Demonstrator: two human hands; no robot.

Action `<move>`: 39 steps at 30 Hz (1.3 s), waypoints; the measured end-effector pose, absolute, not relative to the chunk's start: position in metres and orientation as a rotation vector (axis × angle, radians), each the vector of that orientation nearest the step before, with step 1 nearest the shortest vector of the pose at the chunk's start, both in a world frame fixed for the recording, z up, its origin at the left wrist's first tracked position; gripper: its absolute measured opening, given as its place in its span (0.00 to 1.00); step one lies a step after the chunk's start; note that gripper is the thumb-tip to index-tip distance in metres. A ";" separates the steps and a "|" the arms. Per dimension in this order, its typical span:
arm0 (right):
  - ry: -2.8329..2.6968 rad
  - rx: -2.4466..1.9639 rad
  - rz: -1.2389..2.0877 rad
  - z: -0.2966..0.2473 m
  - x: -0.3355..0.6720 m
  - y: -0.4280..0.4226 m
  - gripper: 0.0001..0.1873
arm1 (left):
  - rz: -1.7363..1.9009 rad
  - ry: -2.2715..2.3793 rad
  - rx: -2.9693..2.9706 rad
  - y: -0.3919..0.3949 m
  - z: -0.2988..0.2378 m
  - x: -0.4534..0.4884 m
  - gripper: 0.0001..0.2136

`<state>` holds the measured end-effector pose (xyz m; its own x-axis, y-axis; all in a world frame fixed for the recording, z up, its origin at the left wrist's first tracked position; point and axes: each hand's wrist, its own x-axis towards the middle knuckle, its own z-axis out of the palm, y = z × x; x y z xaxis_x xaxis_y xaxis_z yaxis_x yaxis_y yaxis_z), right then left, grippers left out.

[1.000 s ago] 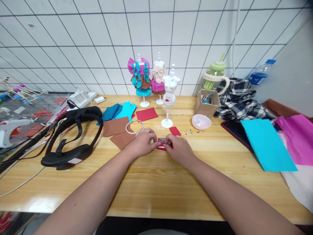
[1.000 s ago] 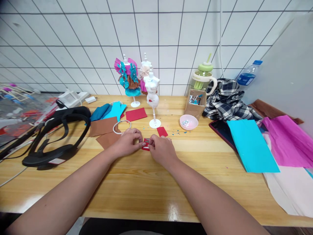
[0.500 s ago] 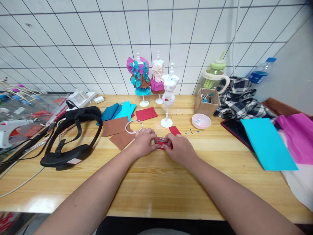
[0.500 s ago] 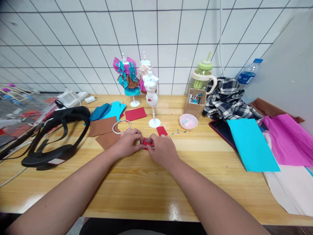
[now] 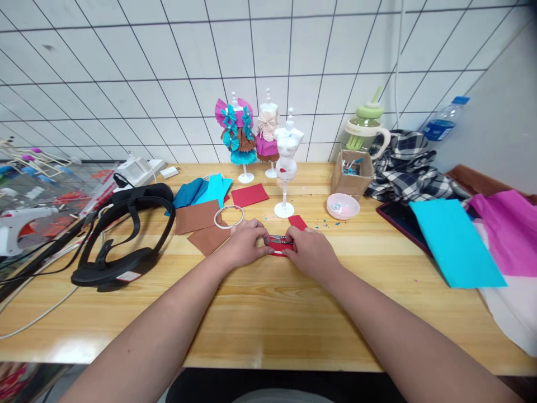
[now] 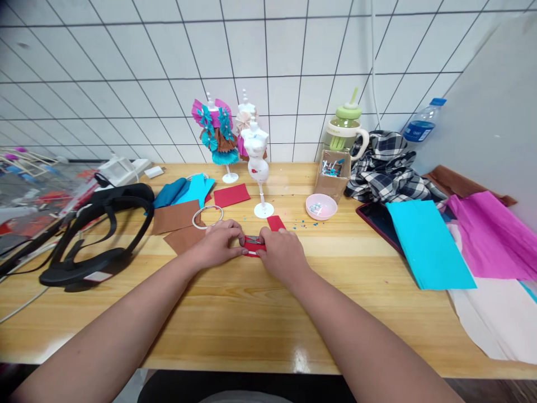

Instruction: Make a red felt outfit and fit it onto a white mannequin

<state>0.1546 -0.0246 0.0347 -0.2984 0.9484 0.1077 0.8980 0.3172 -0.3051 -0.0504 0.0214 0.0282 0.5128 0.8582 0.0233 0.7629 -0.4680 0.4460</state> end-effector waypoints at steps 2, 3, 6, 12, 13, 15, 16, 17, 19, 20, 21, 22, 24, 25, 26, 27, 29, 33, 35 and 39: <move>-2.291 -1.729 0.262 0.036 0.161 -0.023 0.10 | 0.339 1.344 2.383 0.021 0.028 -0.051 0.10; -2.274 -1.761 0.264 0.037 0.165 -0.022 0.11 | 0.339 1.344 2.387 0.021 0.029 -0.051 0.10; -2.219 -1.799 0.301 0.037 0.176 -0.021 0.13 | 0.339 1.346 2.397 0.021 0.029 -0.052 0.11; -2.359 -1.416 0.435 0.036 0.182 -0.025 0.07 | 0.381 1.330 2.386 0.020 0.033 -0.052 0.12; -2.417 -1.354 0.417 0.035 0.181 -0.026 0.09 | 0.396 1.320 2.386 0.021 0.035 -0.053 0.12; -2.489 -1.297 0.373 0.035 0.180 -0.028 0.12 | 0.421 1.330 2.418 0.023 0.042 -0.060 0.12; -2.491 -1.289 0.363 0.035 0.180 -0.028 0.13 | 0.429 1.370 2.448 0.025 0.046 -0.065 0.11; -2.471 -1.283 0.368 0.035 0.180 -0.028 0.13 | 0.432 1.438 2.484 0.027 0.050 -0.072 0.10; -2.378 -1.284 0.393 0.037 0.182 -0.028 0.12 | 0.411 1.694 2.534 0.033 0.057 -0.089 0.08; -2.317 -1.296 0.401 0.038 0.183 -0.027 0.12 | 0.357 1.811 2.547 0.037 0.060 -0.097 0.09; -2.253 -1.316 0.403 0.039 0.184 -0.026 0.12 | 0.306 1.896 2.559 0.040 0.061 -0.105 0.10; -2.201 -1.338 0.400 0.040 0.185 -0.025 0.11 | 0.251 1.958 2.559 0.043 0.061 -0.111 0.11; -2.140 -1.370 0.389 0.041 0.187 -0.024 0.10 | 0.115 1.987 2.537 0.047 0.059 -0.118 0.11; -2.128 -1.378 0.384 0.041 0.187 -0.024 0.10 | 0.065 1.983 2.518 0.049 0.057 -0.120 0.10; -2.124 -1.380 0.377 0.041 0.187 -0.024 0.09 | 0.027 1.971 2.503 0.051 0.056 -0.120 0.10; -2.123 -1.377 0.367 0.041 0.187 -0.023 0.09 | 0.008 1.964 2.496 0.052 0.054 -0.120 0.10; -2.123 -1.363 0.349 0.040 0.186 -0.023 0.09 | 0.008 1.961 2.511 0.054 0.053 -0.119 0.10; -2.104 -1.345 0.332 0.041 0.185 -0.025 0.08 | 0.237 2.000 2.482 0.054 0.059 -0.117 0.10; -2.044 -1.331 0.366 0.043 0.183 -0.027 0.09 | 0.473 1.897 2.451 0.048 0.064 -0.110 0.09; -1.861 -1.192 0.575 0.047 0.173 -0.038 0.26 | 0.766 1.414 2.484 0.018 0.068 -0.078 0.08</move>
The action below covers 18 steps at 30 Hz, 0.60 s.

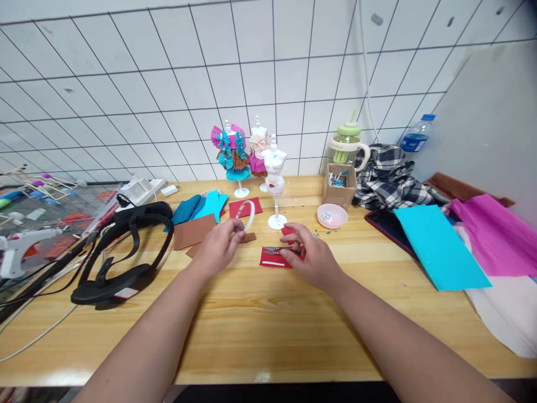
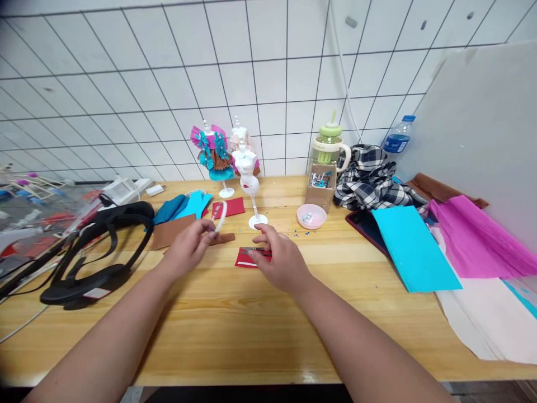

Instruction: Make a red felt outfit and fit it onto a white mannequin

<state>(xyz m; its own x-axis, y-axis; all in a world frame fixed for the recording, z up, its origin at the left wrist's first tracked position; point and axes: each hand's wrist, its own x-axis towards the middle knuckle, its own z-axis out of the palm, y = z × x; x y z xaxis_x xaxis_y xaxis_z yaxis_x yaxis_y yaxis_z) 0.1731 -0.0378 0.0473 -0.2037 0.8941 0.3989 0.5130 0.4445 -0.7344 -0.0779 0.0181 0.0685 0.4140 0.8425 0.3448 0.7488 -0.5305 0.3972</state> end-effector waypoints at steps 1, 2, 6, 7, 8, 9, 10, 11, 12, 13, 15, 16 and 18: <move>-1.837 -1.133 0.610 0.048 0.170 -0.040 0.29 | 0.776 1.292 2.493 0.010 0.068 -0.068 0.07; -1.819 -1.079 0.627 0.049 0.167 -0.043 0.31 | 0.780 1.185 2.509 0.002 0.066 -0.058 0.06; -1.752 -1.031 0.556 0.050 0.160 -0.047 0.27 | 0.765 0.864 2.560 -0.014 0.060 -0.033 0.06; -1.746 -1.048 0.525 0.050 0.160 -0.047 0.25 | 0.729 0.806 2.580 -0.015 0.059 -0.031 0.08; -1.745 -1.065 0.494 0.051 0.161 -0.048 0.23 | 0.692 0.762 2.600 -0.015 0.059 -0.030 0.10; -1.750 -1.078 0.469 0.051 0.161 -0.048 0.22 | 0.659 0.733 2.621 -0.014 0.059 -0.030 0.11; -1.756 -1.087 0.455 0.051 0.161 -0.048 0.21 | 0.633 0.716 2.638 -0.013 0.059 -0.031 0.13; -1.760 -1.092 0.451 0.052 0.162 -0.048 0.19 | 0.614 0.708 2.653 -0.012 0.059 -0.032 0.13; -1.762 -1.096 0.453 0.052 0.162 -0.048 0.18 | 0.603 0.704 2.667 -0.011 0.059 -0.034 0.14; -1.763 -1.100 0.456 0.052 0.162 -0.048 0.17 | 0.599 0.703 2.684 -0.010 0.058 -0.035 0.14; -1.770 -1.108 0.449 0.052 0.163 -0.048 0.16 | 0.593 0.700 2.725 -0.008 0.057 -0.038 0.13; -1.777 -1.114 0.440 0.052 0.163 -0.048 0.15 | 0.600 0.698 2.748 -0.007 0.056 -0.038 0.13; -1.777 -1.114 0.434 0.050 0.163 -0.048 0.15 | 0.624 0.688 2.794 -0.006 0.054 -0.039 0.13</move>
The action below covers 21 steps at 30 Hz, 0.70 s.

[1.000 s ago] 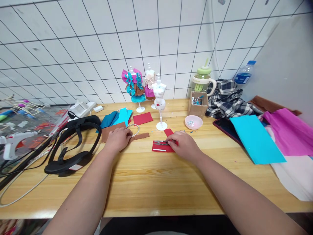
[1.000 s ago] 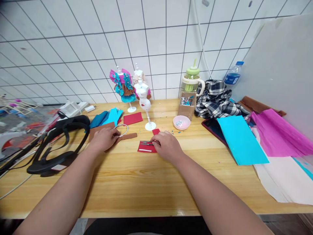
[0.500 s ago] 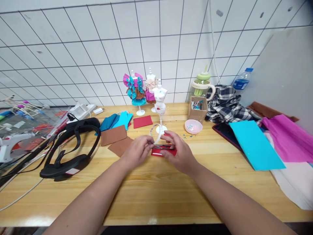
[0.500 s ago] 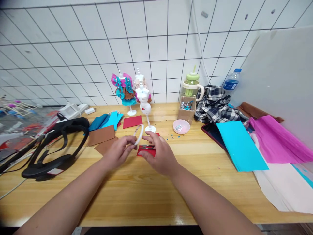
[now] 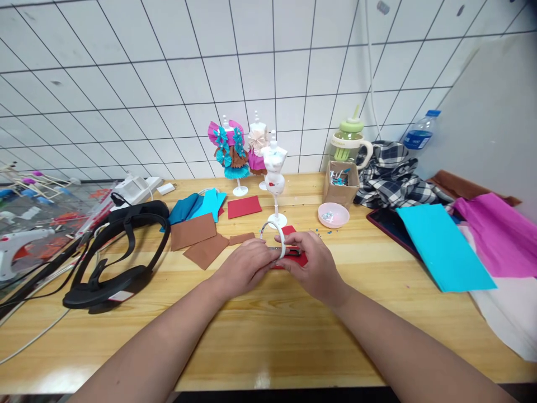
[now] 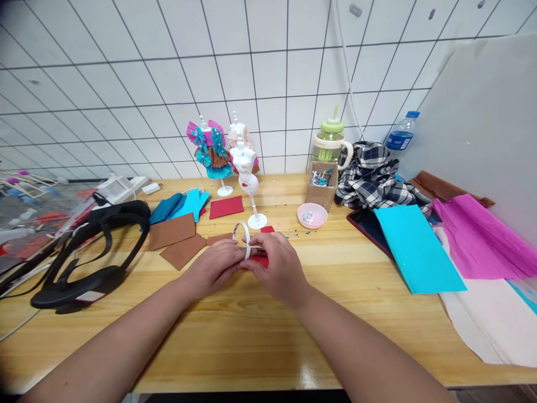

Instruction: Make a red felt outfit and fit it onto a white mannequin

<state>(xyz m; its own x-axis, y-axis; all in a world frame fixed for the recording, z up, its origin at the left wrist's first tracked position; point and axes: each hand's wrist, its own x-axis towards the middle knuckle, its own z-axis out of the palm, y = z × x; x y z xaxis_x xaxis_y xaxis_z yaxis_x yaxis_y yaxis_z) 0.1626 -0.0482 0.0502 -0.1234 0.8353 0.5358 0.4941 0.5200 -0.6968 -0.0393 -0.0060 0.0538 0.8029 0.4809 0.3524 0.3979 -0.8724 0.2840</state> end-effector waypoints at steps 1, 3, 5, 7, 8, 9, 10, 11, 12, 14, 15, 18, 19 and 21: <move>-1.768 -1.103 0.452 0.049 0.163 -0.048 0.16 | 0.631 0.679 2.814 -0.005 0.053 -0.040 0.13; -1.749 -1.070 0.515 0.048 0.163 -0.048 0.21 | 0.651 0.660 2.846 -0.004 0.053 -0.040 0.13; -1.744 -1.061 0.545 0.049 0.163 -0.049 0.24 | 0.666 0.647 2.867 -0.004 0.053 -0.041 0.14; -1.763 -1.079 0.514 0.050 0.163 -0.049 0.22 | 0.679 0.644 2.890 -0.004 0.055 -0.041 0.14; -1.775 -1.088 0.490 0.051 0.164 -0.049 0.21 | 0.678 0.647 2.904 -0.004 0.056 -0.042 0.14; -1.791 -1.095 0.470 0.052 0.164 -0.048 0.19 | 0.670 0.653 2.922 -0.004 0.057 -0.042 0.14; -1.810 -1.101 0.456 0.052 0.164 -0.048 0.18 | 0.657 0.656 2.940 -0.004 0.058 -0.042 0.14; -1.831 -1.109 0.450 0.053 0.165 -0.048 0.18 | 0.636 0.663 2.957 -0.005 0.059 -0.042 0.14; -1.848 -1.118 0.448 0.052 0.165 -0.047 0.17 | 0.611 0.668 2.969 -0.005 0.060 -0.042 0.14; -1.874 -1.135 0.459 0.051 0.165 -0.046 0.15 | 0.564 0.688 2.973 -0.006 0.061 -0.041 0.13; -1.880 -1.147 0.466 0.050 0.165 -0.046 0.14 | 0.544 0.709 2.962 -0.006 0.062 -0.040 0.13; -1.855 -1.224 0.490 0.047 0.165 -0.046 0.14 | 0.501 0.791 2.913 -0.007 0.061 -0.040 0.13; -1.822 -1.260 0.495 0.047 0.165 -0.045 0.14 | 0.498 0.815 2.899 -0.007 0.061 -0.040 0.13; -1.746 -1.307 0.488 0.047 0.166 -0.044 0.19 | 0.501 0.841 2.880 -0.007 0.060 -0.041 0.13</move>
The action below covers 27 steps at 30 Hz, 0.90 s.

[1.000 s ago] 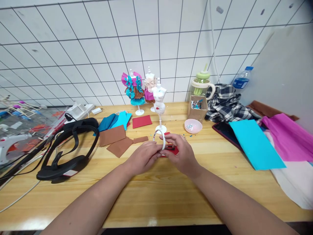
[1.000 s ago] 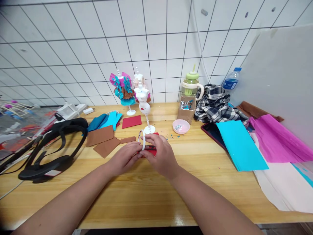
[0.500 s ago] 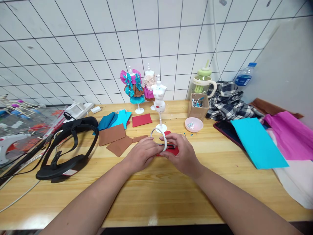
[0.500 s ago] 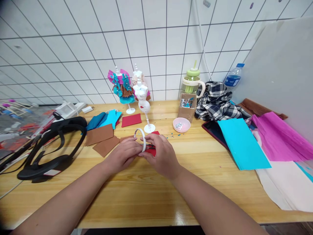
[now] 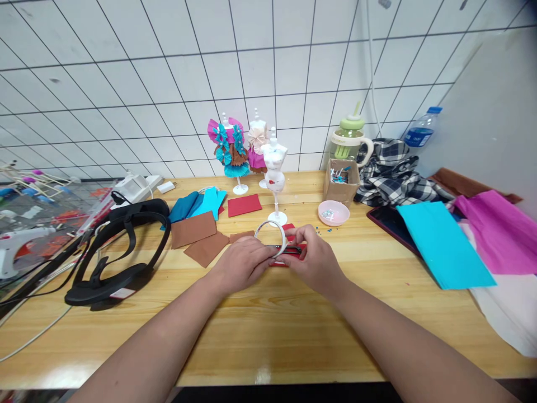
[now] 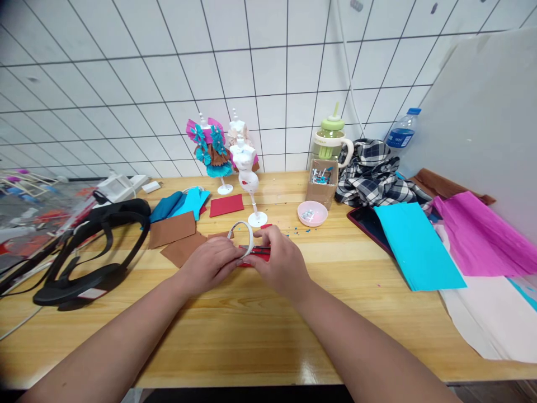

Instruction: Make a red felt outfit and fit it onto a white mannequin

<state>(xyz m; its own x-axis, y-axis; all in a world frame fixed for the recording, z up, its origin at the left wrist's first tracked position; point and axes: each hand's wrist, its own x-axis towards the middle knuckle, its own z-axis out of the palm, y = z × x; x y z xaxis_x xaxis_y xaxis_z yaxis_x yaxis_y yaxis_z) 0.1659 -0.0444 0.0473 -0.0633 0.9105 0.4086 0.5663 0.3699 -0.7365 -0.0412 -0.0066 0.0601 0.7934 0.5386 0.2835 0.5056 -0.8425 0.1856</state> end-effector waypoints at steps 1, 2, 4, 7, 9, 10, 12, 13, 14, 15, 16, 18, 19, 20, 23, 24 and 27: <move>-1.724 -1.309 0.474 0.048 0.167 -0.044 0.23 | 0.507 0.845 2.874 -0.007 0.060 -0.042 0.13; -1.728 -1.297 0.453 0.048 0.168 -0.043 0.26 | 0.510 0.847 2.868 -0.006 0.060 -0.043 0.13; -1.786 -1.241 0.392 0.050 0.169 -0.042 0.24 | 0.512 0.853 2.859 -0.006 0.061 -0.043 0.13; -1.817 -1.175 0.305 0.052 0.170 -0.042 0.08 | 0.528 0.890 2.835 -0.007 0.064 -0.043 0.13; -1.801 -1.168 0.273 0.052 0.170 -0.042 0.06 | 0.544 0.938 2.802 -0.009 0.066 -0.042 0.13; -1.802 -1.169 0.263 0.052 0.170 -0.043 0.07 | 0.562 0.978 2.777 -0.009 0.066 -0.042 0.13; -1.822 -1.166 0.230 0.052 0.169 -0.045 0.08 | 0.611 1.073 2.709 -0.009 0.066 -0.042 0.13; -1.834 -1.160 0.207 0.053 0.168 -0.047 0.08 | 0.635 1.124 2.664 -0.008 0.066 -0.042 0.13; -1.846 -1.149 0.182 0.054 0.168 -0.049 0.09 | 0.662 1.178 2.606 -0.006 0.065 -0.044 0.13; -1.858 -1.134 0.159 0.055 0.167 -0.051 0.09 | 0.698 1.237 2.529 -0.003 0.065 -0.047 0.13; -1.866 -1.120 0.141 0.057 0.167 -0.052 0.10 | 0.750 1.296 2.436 0.001 0.064 -0.051 0.14; -1.859 -1.102 0.116 0.060 0.168 -0.054 0.11 | 0.910 1.408 2.219 0.011 0.065 -0.061 0.15; -1.844 -1.103 0.112 0.062 0.169 -0.054 0.11 | 1.003 1.445 2.130 0.015 0.065 -0.066 0.15; -1.830 -1.112 0.113 0.062 0.170 -0.053 0.11 | 1.065 1.469 2.085 0.018 0.066 -0.070 0.14; -1.864 -1.127 0.137 0.062 0.172 -0.048 0.14 | 1.007 1.488 2.210 0.018 0.068 -0.073 0.13; -1.898 -1.121 0.143 0.060 0.172 -0.046 0.20 | 0.927 1.461 2.313 0.016 0.067 -0.070 0.13; -1.988 -1.116 0.122 0.056 0.171 -0.043 0.27 | 0.702 1.281 2.623 0.003 0.066 -0.054 0.13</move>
<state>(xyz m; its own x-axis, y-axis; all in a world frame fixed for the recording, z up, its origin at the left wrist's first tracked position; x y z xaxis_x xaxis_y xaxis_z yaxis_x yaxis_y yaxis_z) 0.1709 -0.0432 0.0561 -0.2585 0.7440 0.6161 0.6634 0.6004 -0.4467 -0.0536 0.0028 0.0663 0.5291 0.7743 0.3471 0.7094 -0.6281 0.3198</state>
